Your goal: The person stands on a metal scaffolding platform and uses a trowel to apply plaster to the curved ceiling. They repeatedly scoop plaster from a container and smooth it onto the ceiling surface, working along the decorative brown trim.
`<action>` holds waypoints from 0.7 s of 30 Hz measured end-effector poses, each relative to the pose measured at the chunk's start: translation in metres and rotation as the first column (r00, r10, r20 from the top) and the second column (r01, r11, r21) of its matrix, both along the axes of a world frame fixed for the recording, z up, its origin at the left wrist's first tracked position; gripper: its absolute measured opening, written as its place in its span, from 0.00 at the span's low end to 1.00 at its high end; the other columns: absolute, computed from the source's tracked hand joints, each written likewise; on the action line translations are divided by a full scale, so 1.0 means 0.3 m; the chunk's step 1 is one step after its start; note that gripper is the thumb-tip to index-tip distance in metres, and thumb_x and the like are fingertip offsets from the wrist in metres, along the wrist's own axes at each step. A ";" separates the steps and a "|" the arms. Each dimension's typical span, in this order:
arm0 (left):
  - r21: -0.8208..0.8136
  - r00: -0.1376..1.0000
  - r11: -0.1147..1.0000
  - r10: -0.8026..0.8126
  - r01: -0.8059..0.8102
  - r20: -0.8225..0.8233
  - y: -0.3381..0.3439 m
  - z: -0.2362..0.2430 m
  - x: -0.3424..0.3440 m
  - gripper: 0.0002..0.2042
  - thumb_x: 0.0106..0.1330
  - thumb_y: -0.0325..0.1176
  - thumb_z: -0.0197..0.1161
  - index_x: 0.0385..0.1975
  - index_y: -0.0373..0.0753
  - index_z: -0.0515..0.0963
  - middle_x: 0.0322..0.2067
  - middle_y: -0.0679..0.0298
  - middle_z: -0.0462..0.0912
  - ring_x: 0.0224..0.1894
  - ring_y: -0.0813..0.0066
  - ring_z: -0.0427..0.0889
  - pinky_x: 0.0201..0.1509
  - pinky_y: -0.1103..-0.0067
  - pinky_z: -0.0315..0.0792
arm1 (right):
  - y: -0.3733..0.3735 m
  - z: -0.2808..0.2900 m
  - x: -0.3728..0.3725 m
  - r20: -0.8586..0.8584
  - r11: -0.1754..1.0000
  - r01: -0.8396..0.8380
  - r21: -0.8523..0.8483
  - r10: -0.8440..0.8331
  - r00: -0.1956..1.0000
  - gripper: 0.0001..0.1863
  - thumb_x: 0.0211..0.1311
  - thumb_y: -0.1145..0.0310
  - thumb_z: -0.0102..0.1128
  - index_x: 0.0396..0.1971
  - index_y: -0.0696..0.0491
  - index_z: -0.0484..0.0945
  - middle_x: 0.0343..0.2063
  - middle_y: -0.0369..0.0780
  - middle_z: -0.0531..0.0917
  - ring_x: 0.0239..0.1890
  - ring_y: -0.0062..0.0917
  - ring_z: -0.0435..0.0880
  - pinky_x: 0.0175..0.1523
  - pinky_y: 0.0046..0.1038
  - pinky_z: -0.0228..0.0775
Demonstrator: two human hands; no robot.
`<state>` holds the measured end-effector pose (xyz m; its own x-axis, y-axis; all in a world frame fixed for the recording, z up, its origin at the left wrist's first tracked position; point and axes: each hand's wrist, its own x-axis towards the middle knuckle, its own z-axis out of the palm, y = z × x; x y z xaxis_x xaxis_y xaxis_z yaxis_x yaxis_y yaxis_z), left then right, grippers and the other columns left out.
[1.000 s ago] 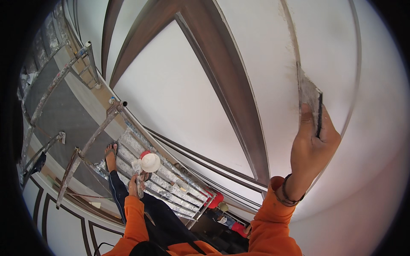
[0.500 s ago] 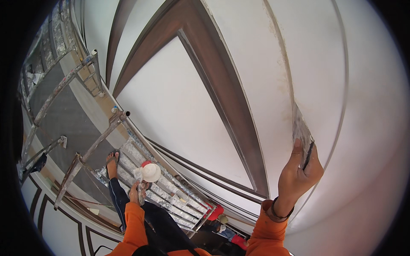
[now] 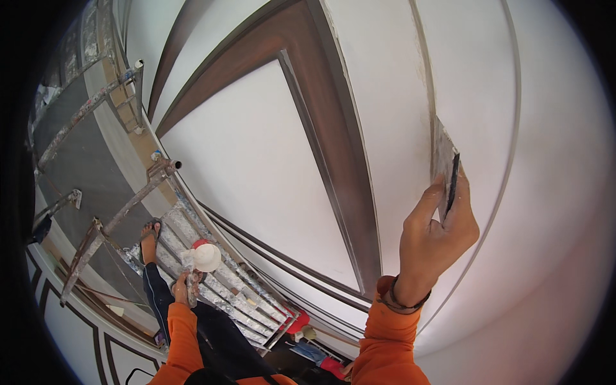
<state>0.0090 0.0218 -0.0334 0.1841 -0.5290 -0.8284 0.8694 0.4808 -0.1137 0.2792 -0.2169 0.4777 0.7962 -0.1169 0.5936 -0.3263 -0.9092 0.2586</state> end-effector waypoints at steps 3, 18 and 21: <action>0.049 1.000 0.999 0.019 -0.019 -0.010 -0.008 0.039 0.037 0.16 0.68 0.43 0.50 0.30 0.35 0.76 0.15 0.64 0.75 0.07 0.75 0.66 0.11 0.79 0.66 | -0.031 -0.023 0.011 0.017 0.998 -0.005 -0.057 0.006 1.000 0.10 0.63 0.78 0.55 0.40 0.67 0.79 0.22 0.39 0.81 0.21 0.15 0.70 0.28 0.19 0.66; 0.091 1.000 0.996 0.011 -0.010 -0.014 -0.006 0.043 0.087 0.14 0.69 0.42 0.49 0.36 0.36 0.72 0.21 0.64 0.75 0.10 0.75 0.67 0.12 0.80 0.65 | 0.030 -0.013 0.088 -0.085 0.998 0.039 -0.059 -0.044 0.995 0.14 0.62 0.82 0.54 0.47 0.64 0.78 0.23 0.41 0.82 0.20 0.15 0.70 0.28 0.18 0.65; 0.073 0.999 0.997 0.032 -0.031 -0.013 -0.015 0.050 0.103 0.13 0.70 0.42 0.48 0.35 0.36 0.71 0.21 0.65 0.74 0.09 0.75 0.66 0.13 0.79 0.65 | 0.031 0.000 0.086 -0.093 0.998 0.013 -0.067 -0.019 0.995 0.15 0.60 0.84 0.54 0.47 0.63 0.78 0.22 0.42 0.83 0.19 0.14 0.70 0.27 0.17 0.64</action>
<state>0.0398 0.0173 -0.0185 0.1877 -0.4615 -0.8671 0.8524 0.5151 -0.0897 0.3051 -0.2077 0.4777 0.8472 -0.0928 0.5232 -0.3121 -0.8838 0.3485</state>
